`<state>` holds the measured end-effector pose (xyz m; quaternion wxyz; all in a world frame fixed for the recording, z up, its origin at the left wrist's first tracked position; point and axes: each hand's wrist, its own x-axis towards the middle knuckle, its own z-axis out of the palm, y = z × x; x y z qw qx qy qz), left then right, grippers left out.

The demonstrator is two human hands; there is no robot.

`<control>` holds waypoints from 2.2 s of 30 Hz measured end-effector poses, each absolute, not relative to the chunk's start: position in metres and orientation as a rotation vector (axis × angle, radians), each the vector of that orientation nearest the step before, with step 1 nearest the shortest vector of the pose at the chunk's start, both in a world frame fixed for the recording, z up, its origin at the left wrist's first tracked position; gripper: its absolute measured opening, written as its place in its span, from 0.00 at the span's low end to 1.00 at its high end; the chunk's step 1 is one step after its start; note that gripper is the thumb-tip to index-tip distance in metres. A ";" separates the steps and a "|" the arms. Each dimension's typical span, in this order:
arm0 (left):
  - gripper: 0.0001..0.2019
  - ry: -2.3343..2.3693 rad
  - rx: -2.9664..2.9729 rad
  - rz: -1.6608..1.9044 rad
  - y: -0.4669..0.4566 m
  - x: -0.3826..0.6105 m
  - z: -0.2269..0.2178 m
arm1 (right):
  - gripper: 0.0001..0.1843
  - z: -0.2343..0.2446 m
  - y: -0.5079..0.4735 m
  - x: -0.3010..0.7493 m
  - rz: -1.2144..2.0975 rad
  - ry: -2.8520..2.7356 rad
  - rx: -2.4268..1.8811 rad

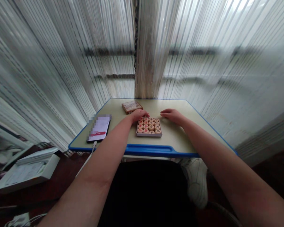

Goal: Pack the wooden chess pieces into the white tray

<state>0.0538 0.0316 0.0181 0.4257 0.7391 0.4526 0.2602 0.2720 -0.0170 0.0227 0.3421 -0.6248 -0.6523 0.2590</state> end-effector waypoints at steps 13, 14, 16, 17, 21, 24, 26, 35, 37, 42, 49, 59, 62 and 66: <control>0.17 1.159 1.698 0.600 0.017 0.056 0.027 | 0.11 0.022 -0.111 0.205 0.099 -1.724 -1.343; 0.17 1.154 1.703 0.612 0.017 0.055 0.025 | 0.10 0.019 -0.115 0.203 0.068 -1.745 -1.324; 0.20 1.141 1.709 0.651 0.016 0.055 0.021 | 0.10 0.016 -0.117 0.202 0.032 -1.784 -1.309; 0.21 1.142 1.708 0.673 0.016 0.054 0.019 | 0.10 0.016 -0.117 0.202 0.021 -1.806 -1.313; 0.22 1.300 1.728 0.921 0.011 0.051 0.013 | 0.09 0.014 -0.116 0.202 -0.009 -1.938 -1.324; 0.22 1.350 1.736 1.043 0.003 0.045 0.013 | 0.09 0.013 -0.116 0.201 -0.028 -1.979 -1.335; 0.21 1.353 1.697 1.157 -0.003 0.039 0.012 | 0.10 0.012 -0.117 0.201 -0.041 -1.977 -1.359; 0.20 1.350 1.682 1.224 -0.023 0.029 -0.001 | 0.13 0.012 -0.113 0.204 0.051 -1.947 -1.369; 0.20 1.366 1.667 1.237 -0.024 0.030 -0.001 | 0.13 0.011 -0.111 0.204 0.099 -1.931 -1.352; 0.19 1.368 1.659 1.262 -0.027 0.029 0.000 | 0.12 0.009 -0.111 0.205 0.167 -1.908 -1.356; 0.17 1.366 1.686 1.267 -0.027 0.028 -0.001 | 0.10 0.014 -0.114 0.206 0.217 -1.929 -1.370; 0.15 1.344 1.718 1.259 -0.027 0.029 -0.002 | 0.09 0.018 -0.116 0.207 0.272 -1.949 -1.356; 0.15 1.340 1.713 1.281 -0.026 0.029 -0.003 | 0.09 0.018 -0.114 0.207 0.285 -1.947 -1.363; 0.14 1.336 1.691 1.330 -0.024 0.029 -0.005 | 0.09 0.018 -0.114 0.208 0.298 -1.939 -1.353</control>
